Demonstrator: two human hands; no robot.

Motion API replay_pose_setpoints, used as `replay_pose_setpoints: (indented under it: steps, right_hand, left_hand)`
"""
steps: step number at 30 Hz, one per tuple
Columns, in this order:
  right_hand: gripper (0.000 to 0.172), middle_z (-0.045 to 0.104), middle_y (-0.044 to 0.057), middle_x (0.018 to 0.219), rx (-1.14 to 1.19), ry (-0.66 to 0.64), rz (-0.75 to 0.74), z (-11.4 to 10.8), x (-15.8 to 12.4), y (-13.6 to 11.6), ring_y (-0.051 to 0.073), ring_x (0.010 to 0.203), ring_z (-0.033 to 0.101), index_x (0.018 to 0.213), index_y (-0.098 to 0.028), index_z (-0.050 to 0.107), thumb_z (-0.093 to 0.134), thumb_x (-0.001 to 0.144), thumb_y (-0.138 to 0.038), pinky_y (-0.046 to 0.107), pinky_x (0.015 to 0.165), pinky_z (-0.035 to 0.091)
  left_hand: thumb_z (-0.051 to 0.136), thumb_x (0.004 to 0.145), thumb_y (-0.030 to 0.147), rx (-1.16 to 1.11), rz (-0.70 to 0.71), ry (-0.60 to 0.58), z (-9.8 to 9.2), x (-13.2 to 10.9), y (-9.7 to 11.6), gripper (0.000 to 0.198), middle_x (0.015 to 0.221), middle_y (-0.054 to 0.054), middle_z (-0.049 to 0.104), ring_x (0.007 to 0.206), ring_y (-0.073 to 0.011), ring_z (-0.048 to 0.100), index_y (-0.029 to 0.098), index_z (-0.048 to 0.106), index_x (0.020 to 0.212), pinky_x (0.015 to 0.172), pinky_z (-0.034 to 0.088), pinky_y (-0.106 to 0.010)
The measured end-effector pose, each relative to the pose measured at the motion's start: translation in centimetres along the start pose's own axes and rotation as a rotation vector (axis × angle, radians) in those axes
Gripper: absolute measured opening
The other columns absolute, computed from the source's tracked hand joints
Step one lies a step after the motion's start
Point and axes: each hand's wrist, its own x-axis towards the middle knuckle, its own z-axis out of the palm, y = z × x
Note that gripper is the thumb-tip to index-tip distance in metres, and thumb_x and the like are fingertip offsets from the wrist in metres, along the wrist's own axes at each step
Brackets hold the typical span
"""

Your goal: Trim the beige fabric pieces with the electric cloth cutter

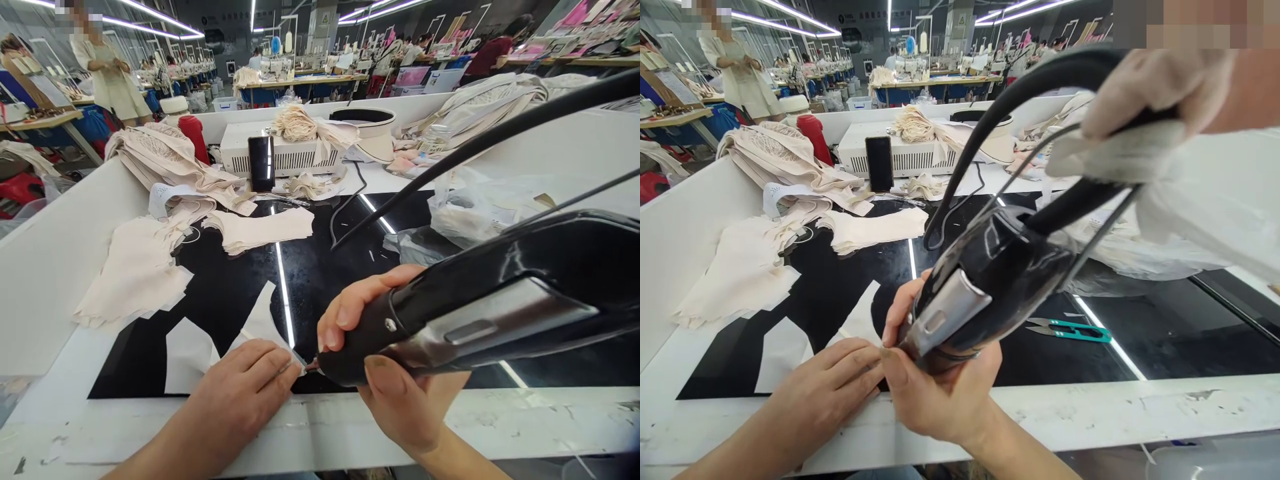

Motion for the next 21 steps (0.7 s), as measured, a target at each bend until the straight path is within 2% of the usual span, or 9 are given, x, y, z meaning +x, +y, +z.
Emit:
replay_pose_setpoints:
  steps: [6,11,21]
  right_hand:
    - [0.038,0.056,0.000,0.081,0.063,-0.008,0.019,0.0,0.5,0.0,0.015,0.056,0.055,0.114,-0.031,0.053,0.077,0.085,-0.035,0.029,0.045,0.048]
    - [0.037,0.058,-0.001,0.078,0.083,0.058,-0.014,0.5,1.1,0.2,0.015,0.052,0.056,0.110,-0.030,0.057,0.080,0.081,-0.035,0.030,0.041,0.048]
    - [0.037,0.060,-0.001,0.079,0.130,0.041,-0.021,0.6,1.1,0.2,0.014,0.054,0.058,0.111,-0.028,0.059,0.080,0.081,-0.030,0.029,0.043,0.049]
  left_hand:
    - [0.045,0.101,0.009,-0.006,-0.058,-0.011,-0.3,0.0,0.2,0.032,0.123,-0.013,0.064,0.115,-0.0246,0.061,0.011,0.056,0.132,0.101,0.057,-0.044]
    - [0.051,0.097,0.006,-0.039,-0.095,0.003,-0.2,-0.5,0.9,0.035,0.125,-0.013,0.061,0.116,-0.0269,0.059,0.014,0.057,0.131,0.100,0.056,-0.045]
    - [0.055,0.095,0.003,-0.079,-0.145,0.028,-0.2,-0.1,1.4,0.040,0.124,-0.012,0.054,0.113,-0.0256,0.055,0.018,0.058,0.131,0.098,0.055,-0.043]
